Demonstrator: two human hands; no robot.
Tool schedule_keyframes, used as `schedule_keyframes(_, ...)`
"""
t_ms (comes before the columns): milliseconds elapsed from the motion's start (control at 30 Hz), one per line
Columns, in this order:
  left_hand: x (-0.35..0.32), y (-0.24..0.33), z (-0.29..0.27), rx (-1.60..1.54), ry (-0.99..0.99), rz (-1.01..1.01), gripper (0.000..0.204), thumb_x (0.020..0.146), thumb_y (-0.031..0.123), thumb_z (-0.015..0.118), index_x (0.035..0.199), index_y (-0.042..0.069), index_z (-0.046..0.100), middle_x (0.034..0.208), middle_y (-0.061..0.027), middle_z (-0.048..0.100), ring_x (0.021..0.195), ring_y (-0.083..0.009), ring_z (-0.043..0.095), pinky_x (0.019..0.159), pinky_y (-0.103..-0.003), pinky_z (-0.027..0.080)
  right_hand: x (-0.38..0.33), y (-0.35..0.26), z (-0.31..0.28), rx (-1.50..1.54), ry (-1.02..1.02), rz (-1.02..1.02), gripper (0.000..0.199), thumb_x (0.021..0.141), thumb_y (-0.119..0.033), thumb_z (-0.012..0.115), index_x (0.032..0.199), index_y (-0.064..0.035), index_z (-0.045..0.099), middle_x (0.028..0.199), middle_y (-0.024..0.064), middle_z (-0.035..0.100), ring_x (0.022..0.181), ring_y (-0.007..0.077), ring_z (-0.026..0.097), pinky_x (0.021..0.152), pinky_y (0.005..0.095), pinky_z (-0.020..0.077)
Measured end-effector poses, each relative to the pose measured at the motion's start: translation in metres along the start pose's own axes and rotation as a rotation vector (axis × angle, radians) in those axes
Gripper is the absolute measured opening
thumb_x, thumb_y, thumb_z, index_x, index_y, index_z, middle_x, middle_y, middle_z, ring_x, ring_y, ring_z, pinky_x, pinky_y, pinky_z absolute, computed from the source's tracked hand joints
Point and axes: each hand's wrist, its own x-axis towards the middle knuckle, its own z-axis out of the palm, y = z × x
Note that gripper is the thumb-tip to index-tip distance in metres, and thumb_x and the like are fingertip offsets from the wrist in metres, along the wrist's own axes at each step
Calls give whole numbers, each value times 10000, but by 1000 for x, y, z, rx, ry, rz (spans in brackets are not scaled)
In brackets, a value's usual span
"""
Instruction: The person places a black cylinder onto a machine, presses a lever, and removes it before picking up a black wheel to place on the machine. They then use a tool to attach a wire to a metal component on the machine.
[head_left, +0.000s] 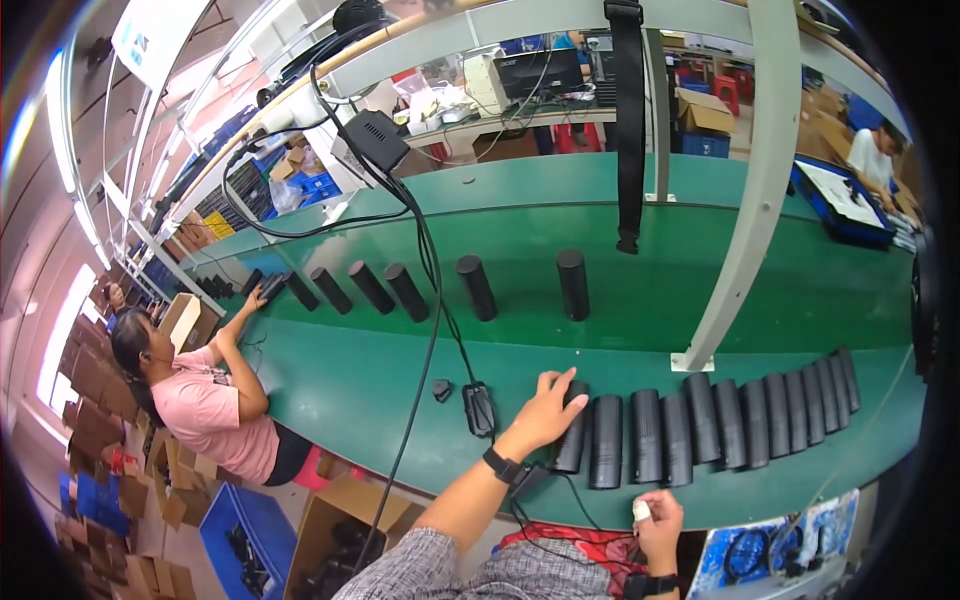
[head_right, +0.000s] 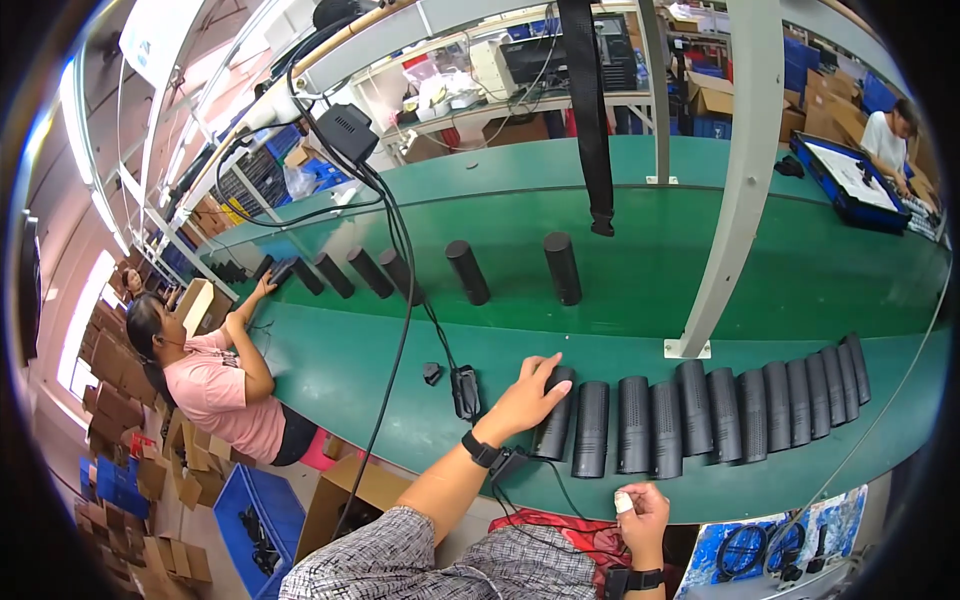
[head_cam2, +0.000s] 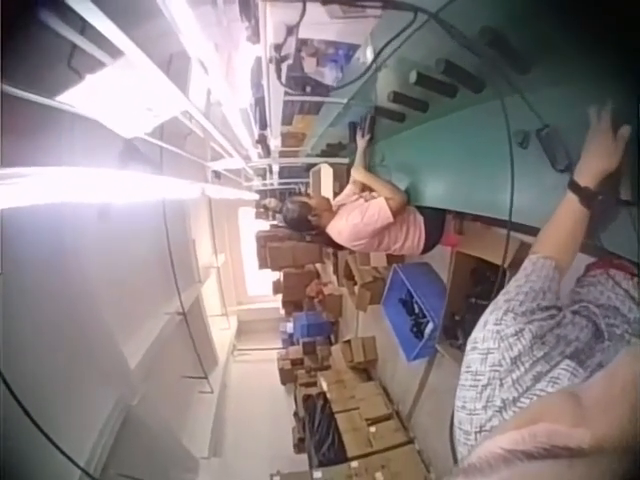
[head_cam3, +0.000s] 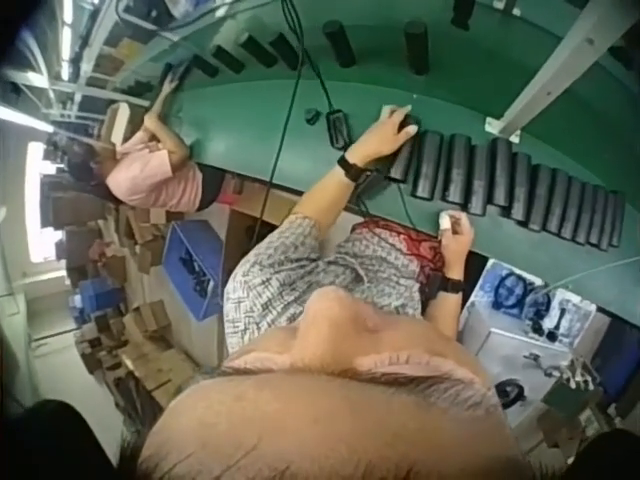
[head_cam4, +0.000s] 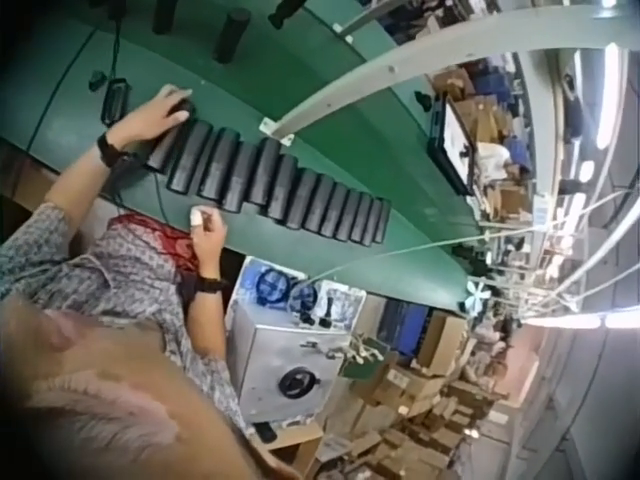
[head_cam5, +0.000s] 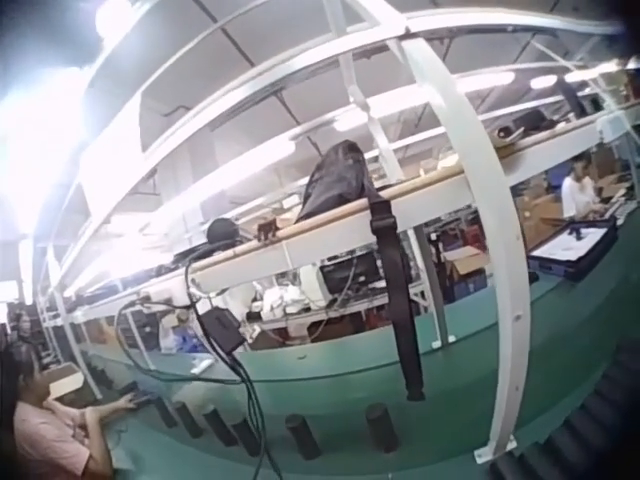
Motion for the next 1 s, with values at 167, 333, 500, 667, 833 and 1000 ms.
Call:
schedule_keyframes(167, 53, 29, -26, 173, 303, 91, 741, 963, 349, 735, 1580, 85, 420, 1501, -262, 438, 1295, -480, 536, 1044, -519, 507, 4, 3, 1, -16, 4, -14, 75, 957, -8, 724, 977, -12, 651, 744, -15, 633, 566, 36, 548, 491, 210, 426)
schedule_keyframes(333, 148, 87, -54, 547, 825, 342, 758, 913, 304, 797, 1581, 208, 452, 1526, -238, 445, 1398, -457, 455, 1093, -612, 435, 0, -4, -1, -40, 17, -5, 71, 958, -1, 718, 970, -11, 649, 741, -21, 622, 562, 34, 537, 485, 209, 416)
schedule_keyframes(500, 191, 22, -50, 411, 356, 95, 783, 892, 319, 822, 1576, 187, 464, 1442, -254, 521, 1335, -437, 520, 1075, -555, 468, -1, 3, 5, -42, 5, -43, 91, 973, -51, 726, 963, -27, 638, 698, -22, 599, 531, 46, 532, 461, 220, 407)
schedule_keyframes(667, 162, 2, -36, 1, 457, 133, 714, 924, 305, 804, 1521, 75, 487, 1347, -262, 584, 1248, -446, 580, 1070, -493, 488, 0, 12, -1, -51, 13, -96, 92, 978, -61, 725, 964, -37, 638, 683, -17, 596, 514, 54, 530, 447, 224, 400)
schedule_keyframes(833, 134, -13, -44, -40, 755, 400, 586, 968, 248, 763, 1409, -64, 534, 1293, -234, 610, 1213, -392, 613, 1049, -439, 502, 2, 8, -5, -59, 12, -93, 79, 976, -44, 720, 967, -33, 642, 702, -19, 604, 526, 51, 526, 462, 221, 397)
schedule_keyframes(1000, 47, 11, -88, -17, 564, 258, 532, 988, 288, 727, 1409, 2, 569, 1277, -243, 603, 1194, -417, 608, 1034, -454, 506, 0, 4, 1, -67, -29, -103, 70, 973, -30, 723, 992, -16, 658, 799, -21, 655, 693, 28, 578, 606, 218, 460)
